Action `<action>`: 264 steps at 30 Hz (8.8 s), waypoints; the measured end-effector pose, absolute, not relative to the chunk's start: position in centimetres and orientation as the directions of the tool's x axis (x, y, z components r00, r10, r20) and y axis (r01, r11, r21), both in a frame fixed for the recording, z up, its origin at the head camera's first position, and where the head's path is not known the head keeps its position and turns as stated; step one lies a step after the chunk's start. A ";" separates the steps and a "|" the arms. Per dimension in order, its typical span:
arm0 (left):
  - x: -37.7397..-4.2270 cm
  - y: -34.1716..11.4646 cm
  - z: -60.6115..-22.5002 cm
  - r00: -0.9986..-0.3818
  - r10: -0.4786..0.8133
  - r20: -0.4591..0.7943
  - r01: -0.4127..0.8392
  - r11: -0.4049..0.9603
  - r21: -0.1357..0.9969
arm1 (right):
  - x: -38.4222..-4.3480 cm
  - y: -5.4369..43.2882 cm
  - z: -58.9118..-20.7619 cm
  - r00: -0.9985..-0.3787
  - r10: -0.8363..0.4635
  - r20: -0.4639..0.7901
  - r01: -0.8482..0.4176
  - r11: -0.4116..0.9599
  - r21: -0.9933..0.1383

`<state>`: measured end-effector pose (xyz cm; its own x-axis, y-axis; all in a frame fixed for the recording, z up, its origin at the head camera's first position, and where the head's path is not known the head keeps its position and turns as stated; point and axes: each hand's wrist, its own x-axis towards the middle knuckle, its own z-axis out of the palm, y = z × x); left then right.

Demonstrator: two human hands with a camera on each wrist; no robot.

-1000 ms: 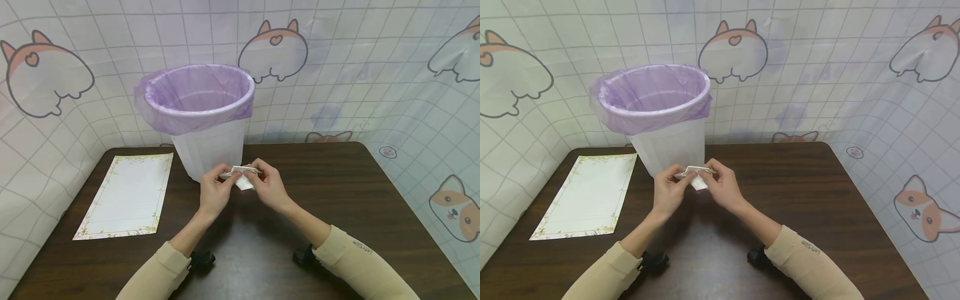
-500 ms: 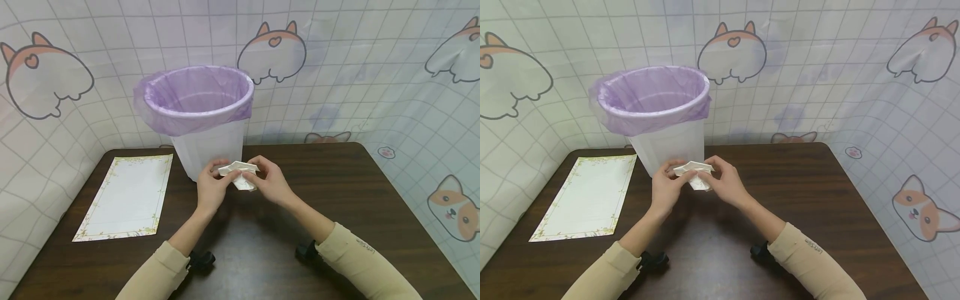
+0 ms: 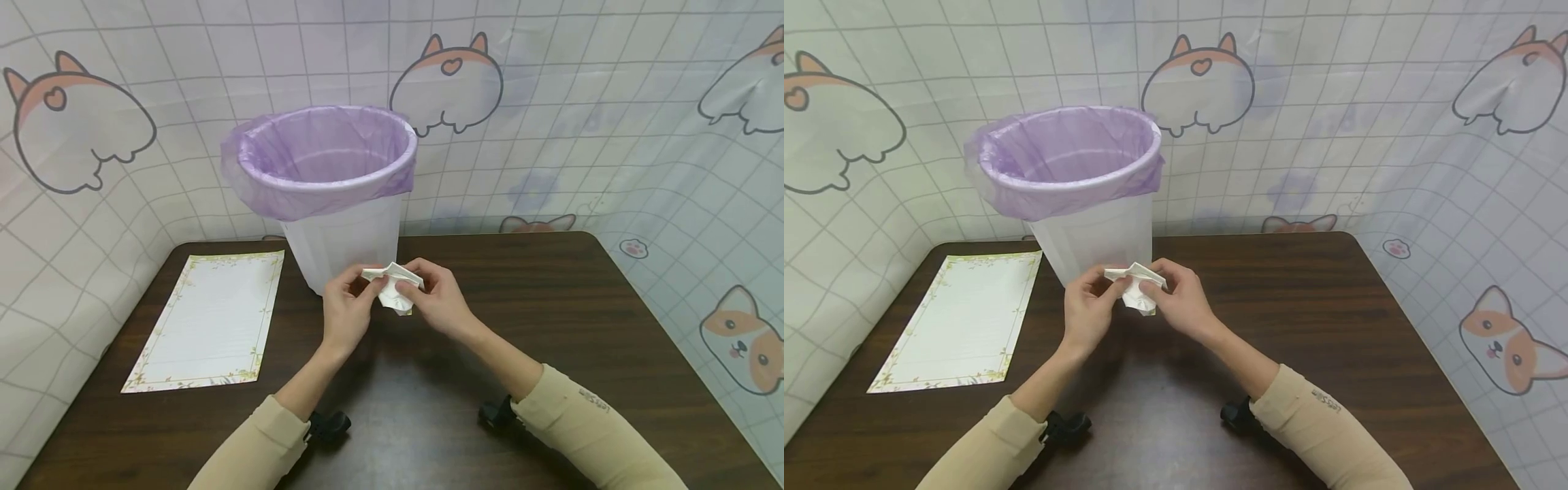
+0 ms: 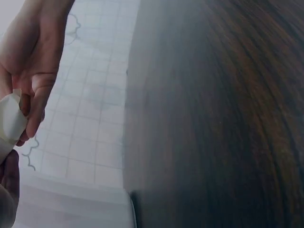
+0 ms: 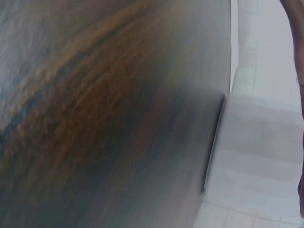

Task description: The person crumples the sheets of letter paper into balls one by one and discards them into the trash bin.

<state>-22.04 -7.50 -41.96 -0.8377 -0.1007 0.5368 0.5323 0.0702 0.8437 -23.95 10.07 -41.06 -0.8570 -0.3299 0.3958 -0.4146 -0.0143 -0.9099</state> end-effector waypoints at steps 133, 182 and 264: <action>-23.7 -9.4 -40.5 -0.921 0.312 0.236 0.280 0.107 0.954 | -24.4 11.8 -40.6 -0.917 -0.269 0.296 -0.328 0.083 -0.941; -23.0 -7.2 -42.1 -0.825 0.010 0.566 0.557 0.192 0.808 | -24.0 11.5 -40.6 -0.894 -0.411 0.181 -0.039 -0.331 -0.943; -23.1 -8.5 -40.6 -0.898 0.061 0.435 0.437 0.016 0.899 | -24.0 10.5 -38.9 -0.873 -0.297 0.388 -0.400 -0.021 -0.916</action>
<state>-23.07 -8.47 -40.64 -0.8983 0.0608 0.4351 0.4368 0.0161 0.8994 -24.00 10.52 -38.92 -0.8726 -0.2968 0.3879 -0.4003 -0.0206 -0.9162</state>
